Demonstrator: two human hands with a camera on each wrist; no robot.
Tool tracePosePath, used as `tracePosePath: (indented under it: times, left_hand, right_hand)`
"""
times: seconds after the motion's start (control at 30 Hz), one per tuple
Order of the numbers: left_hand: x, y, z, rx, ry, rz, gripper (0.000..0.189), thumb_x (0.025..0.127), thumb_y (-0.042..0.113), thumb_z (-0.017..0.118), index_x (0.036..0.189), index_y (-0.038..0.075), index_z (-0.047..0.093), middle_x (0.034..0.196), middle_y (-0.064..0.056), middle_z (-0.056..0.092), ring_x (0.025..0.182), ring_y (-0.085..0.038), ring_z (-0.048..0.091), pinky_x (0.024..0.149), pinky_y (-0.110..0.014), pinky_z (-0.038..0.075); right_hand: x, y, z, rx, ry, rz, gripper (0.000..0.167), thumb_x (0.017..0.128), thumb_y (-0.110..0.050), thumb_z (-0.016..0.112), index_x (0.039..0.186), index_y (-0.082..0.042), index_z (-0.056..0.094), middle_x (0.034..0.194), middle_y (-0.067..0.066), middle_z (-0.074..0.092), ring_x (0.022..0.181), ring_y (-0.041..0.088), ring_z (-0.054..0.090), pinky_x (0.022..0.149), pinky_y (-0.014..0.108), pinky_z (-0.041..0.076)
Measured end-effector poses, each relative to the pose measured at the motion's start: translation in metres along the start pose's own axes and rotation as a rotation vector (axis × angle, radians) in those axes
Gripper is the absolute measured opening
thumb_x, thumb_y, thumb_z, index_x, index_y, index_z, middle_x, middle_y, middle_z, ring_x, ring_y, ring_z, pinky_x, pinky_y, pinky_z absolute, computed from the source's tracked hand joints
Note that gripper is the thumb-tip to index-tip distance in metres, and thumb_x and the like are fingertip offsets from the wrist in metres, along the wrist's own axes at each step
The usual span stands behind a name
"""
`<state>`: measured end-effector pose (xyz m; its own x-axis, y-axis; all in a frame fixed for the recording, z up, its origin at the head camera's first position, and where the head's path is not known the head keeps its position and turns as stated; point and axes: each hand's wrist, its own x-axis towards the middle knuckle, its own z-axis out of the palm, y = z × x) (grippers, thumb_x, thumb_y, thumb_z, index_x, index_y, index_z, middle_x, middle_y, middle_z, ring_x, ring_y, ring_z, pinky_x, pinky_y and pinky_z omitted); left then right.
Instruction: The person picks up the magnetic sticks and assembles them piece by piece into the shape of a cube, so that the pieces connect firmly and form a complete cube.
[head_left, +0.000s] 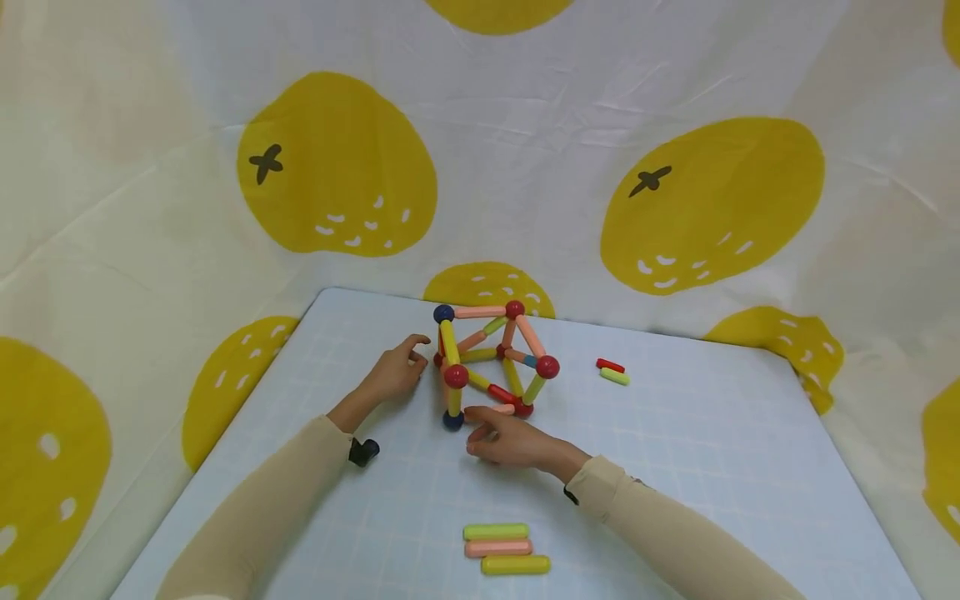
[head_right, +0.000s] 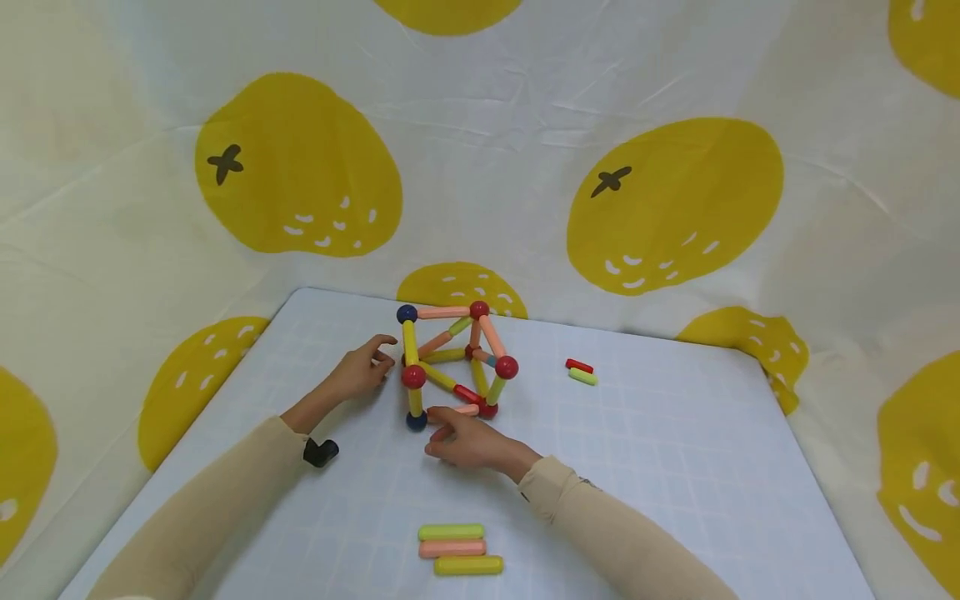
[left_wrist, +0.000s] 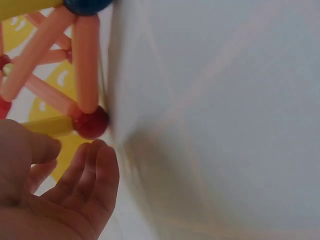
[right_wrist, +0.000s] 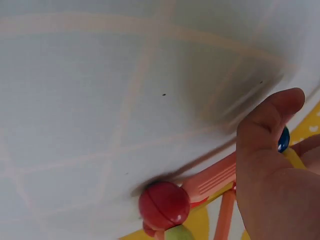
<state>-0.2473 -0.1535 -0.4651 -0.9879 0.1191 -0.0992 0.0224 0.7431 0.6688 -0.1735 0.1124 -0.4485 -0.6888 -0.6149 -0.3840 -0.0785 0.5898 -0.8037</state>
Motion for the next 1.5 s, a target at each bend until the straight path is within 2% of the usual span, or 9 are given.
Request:
tracePosePath:
  times: [0.2,0.4,0.5,0.63,0.8,0.93,1.2,1.37,1.5]
  left_hand:
    - [-0.030,0.020,-0.009,-0.120,0.046,0.072,0.045,0.111,0.031,0.043,0.155,0.026,0.036,0.123,-0.016,0.069,0.083,-0.023,0.064,0.070,-0.027,0.052]
    - [-0.056,0.053,-0.014,-0.236,-0.060,0.120,0.043,0.110,0.034,0.044,0.153,0.033,0.041,0.113,-0.016,0.068,0.090,-0.039,0.066,0.068,-0.032,0.053]
    - [-0.063,0.061,-0.011,-0.254,-0.105,0.118,0.044,0.109,0.035,0.047,0.153,0.033,0.043,0.102,-0.010,0.066,0.087,-0.036,0.066,0.068,-0.034,0.053]
    - [-0.065,0.067,-0.004,-0.274,-0.154,0.102,0.045,0.107,0.037,0.052,0.151,0.033,0.047,0.095,-0.006,0.065,0.079,-0.028,0.065,0.069,-0.040,0.056]
    - [-0.067,0.070,-0.001,-0.307,-0.161,0.114,0.039,0.105,0.034,0.058,0.143,0.029,0.055,0.086,-0.010,0.067,0.072,-0.023,0.063,0.073,-0.050,0.058]
    - [-0.066,0.071,-0.001,-0.304,-0.159,0.128,0.035,0.104,0.032,0.060,0.139,0.026,0.058,0.092,-0.009,0.067,0.072,-0.020,0.064,0.073,-0.048,0.059]
    - [-0.067,0.072,-0.003,-0.313,-0.163,0.137,0.032,0.104,0.030,0.059,0.135,0.024,0.061,0.098,-0.007,0.066,0.076,-0.021,0.065,0.075,-0.048,0.059]
    - [-0.069,0.075,-0.004,-0.315,-0.160,0.133,0.031,0.105,0.029,0.059,0.135,0.024,0.060,0.097,-0.009,0.066,0.081,-0.032,0.066,0.076,-0.050,0.059]
    - [-0.070,0.075,-0.004,-0.316,-0.158,0.132,0.031,0.105,0.030,0.059,0.135,0.025,0.060,0.098,-0.010,0.066,0.084,-0.036,0.067,0.076,-0.049,0.059]
  right_hand:
    - [-0.023,0.018,-0.014,0.000,-0.013,0.033,0.044,0.100,-0.027,0.066,0.142,-0.016,0.057,0.101,0.004,0.068,0.086,0.018,0.063,0.077,0.028,0.053]
    - [-0.048,0.035,-0.023,-0.062,-0.110,0.110,0.021,0.100,-0.028,0.065,0.119,-0.018,0.069,0.081,0.004,0.070,0.067,0.015,0.060,0.065,0.026,0.048]
    - [-0.057,0.043,-0.021,-0.039,-0.148,0.133,0.015,0.101,-0.026,0.064,0.113,-0.021,0.070,0.076,0.003,0.070,0.061,0.014,0.058,0.061,0.026,0.048]
    - [-0.062,0.051,-0.015,0.029,-0.197,0.124,0.014,0.101,-0.025,0.064,0.113,-0.022,0.070,0.072,0.002,0.070,0.055,0.012,0.056,0.056,0.024,0.047]
    - [-0.064,0.057,-0.005,0.100,-0.301,0.071,0.018,0.099,-0.022,0.067,0.117,-0.021,0.068,0.074,0.000,0.072,0.051,0.010,0.056,0.051,0.021,0.048]
    - [-0.064,0.058,0.000,0.104,-0.343,0.033,0.022,0.097,-0.021,0.070,0.118,-0.022,0.067,0.073,-0.002,0.071,0.049,0.008,0.056,0.051,0.019,0.047]
    - [-0.062,0.046,0.016,-0.050,-0.277,-0.043,0.018,0.095,-0.025,0.072,0.112,-0.029,0.067,0.067,-0.002,0.069,0.049,0.011,0.056,0.052,0.021,0.046]
    - [-0.060,0.040,0.024,-0.137,-0.228,-0.063,0.017,0.099,-0.025,0.064,0.115,-0.032,0.066,0.065,-0.004,0.068,0.049,0.009,0.057,0.052,0.019,0.046]
    - [-0.057,0.038,0.030,-0.160,-0.193,-0.079,0.020,0.099,-0.023,0.066,0.117,-0.031,0.067,0.065,-0.007,0.068,0.050,0.007,0.059,0.052,0.018,0.047]
